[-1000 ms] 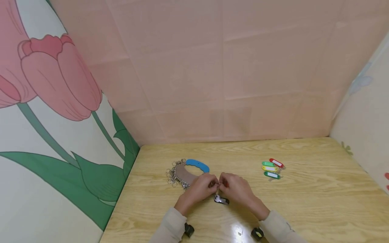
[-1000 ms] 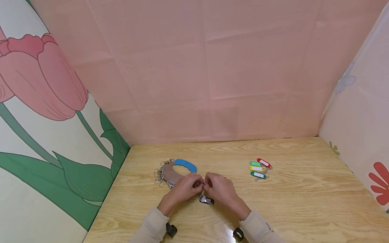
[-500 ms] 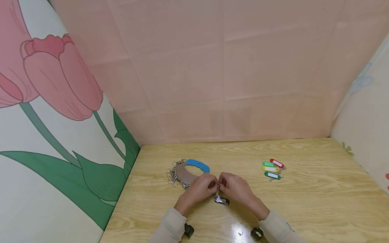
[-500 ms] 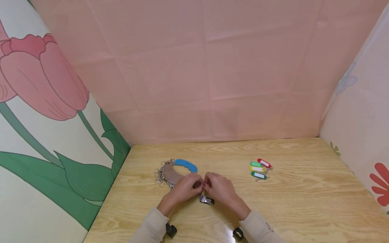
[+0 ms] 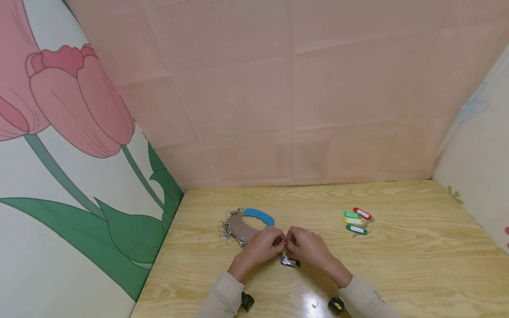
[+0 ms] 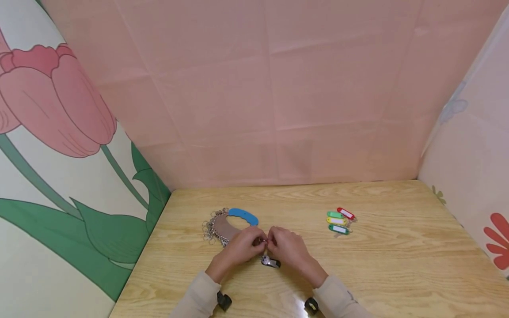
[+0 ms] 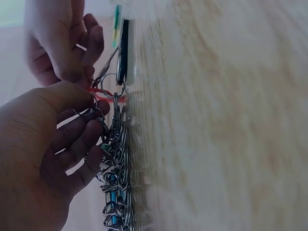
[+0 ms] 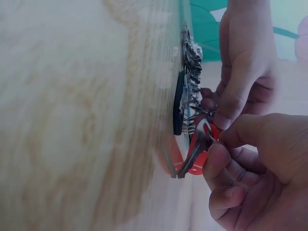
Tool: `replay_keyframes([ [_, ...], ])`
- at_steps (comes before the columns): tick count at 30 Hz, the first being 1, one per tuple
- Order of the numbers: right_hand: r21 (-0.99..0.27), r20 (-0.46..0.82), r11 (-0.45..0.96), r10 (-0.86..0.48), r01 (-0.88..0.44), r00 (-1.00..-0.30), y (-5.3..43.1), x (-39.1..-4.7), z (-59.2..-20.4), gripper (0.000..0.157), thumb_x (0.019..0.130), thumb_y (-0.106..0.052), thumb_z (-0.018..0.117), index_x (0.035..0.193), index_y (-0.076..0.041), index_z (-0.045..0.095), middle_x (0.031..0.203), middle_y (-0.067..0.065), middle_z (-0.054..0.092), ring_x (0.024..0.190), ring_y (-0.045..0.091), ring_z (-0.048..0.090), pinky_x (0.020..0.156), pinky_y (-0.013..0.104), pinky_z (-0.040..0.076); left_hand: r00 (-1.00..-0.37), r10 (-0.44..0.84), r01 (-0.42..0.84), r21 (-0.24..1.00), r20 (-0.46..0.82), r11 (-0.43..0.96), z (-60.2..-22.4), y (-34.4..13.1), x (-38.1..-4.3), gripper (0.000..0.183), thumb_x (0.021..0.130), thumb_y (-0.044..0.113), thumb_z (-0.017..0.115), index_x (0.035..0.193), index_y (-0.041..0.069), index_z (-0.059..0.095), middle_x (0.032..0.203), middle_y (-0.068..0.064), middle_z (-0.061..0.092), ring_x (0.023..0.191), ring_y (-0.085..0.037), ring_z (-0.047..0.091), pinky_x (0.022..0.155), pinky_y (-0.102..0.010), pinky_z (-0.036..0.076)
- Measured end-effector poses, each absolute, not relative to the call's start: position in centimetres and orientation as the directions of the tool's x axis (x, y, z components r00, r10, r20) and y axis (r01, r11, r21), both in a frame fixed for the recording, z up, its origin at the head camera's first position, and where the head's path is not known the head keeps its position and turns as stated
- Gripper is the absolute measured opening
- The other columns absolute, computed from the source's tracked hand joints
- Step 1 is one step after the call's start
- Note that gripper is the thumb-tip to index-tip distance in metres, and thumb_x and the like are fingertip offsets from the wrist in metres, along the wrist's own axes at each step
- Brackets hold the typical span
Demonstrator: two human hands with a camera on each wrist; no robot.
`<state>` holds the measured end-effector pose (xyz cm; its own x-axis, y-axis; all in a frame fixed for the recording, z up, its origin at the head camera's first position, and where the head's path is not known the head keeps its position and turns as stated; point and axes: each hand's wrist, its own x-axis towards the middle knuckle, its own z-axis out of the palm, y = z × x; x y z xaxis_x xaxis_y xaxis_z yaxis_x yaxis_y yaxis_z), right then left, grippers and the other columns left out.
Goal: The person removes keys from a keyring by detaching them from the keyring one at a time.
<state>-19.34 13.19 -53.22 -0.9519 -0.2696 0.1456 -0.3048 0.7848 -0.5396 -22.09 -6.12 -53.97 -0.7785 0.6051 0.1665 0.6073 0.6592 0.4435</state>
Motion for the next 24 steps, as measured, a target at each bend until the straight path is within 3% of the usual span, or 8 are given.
replay_keyframes([
  [24,-0.527,0.132,0.805,-0.240,-0.273,-0.962,13.29,-19.37,-52.99,0.011,0.092,-0.014,0.078,0.087,-0.018,0.069,0.077,-0.009,0.061,0.066,0.007,0.053,0.059,0.029,0.046,-0.801,0.576,0.576,0.473,0.163,0.667,-53.75,-6.24,-21.99,0.007,0.103,0.020,0.071,0.105,0.019,0.078,0.099,0.009,0.072,0.089,-0.002,0.061,0.076,-0.017,0.051],
])
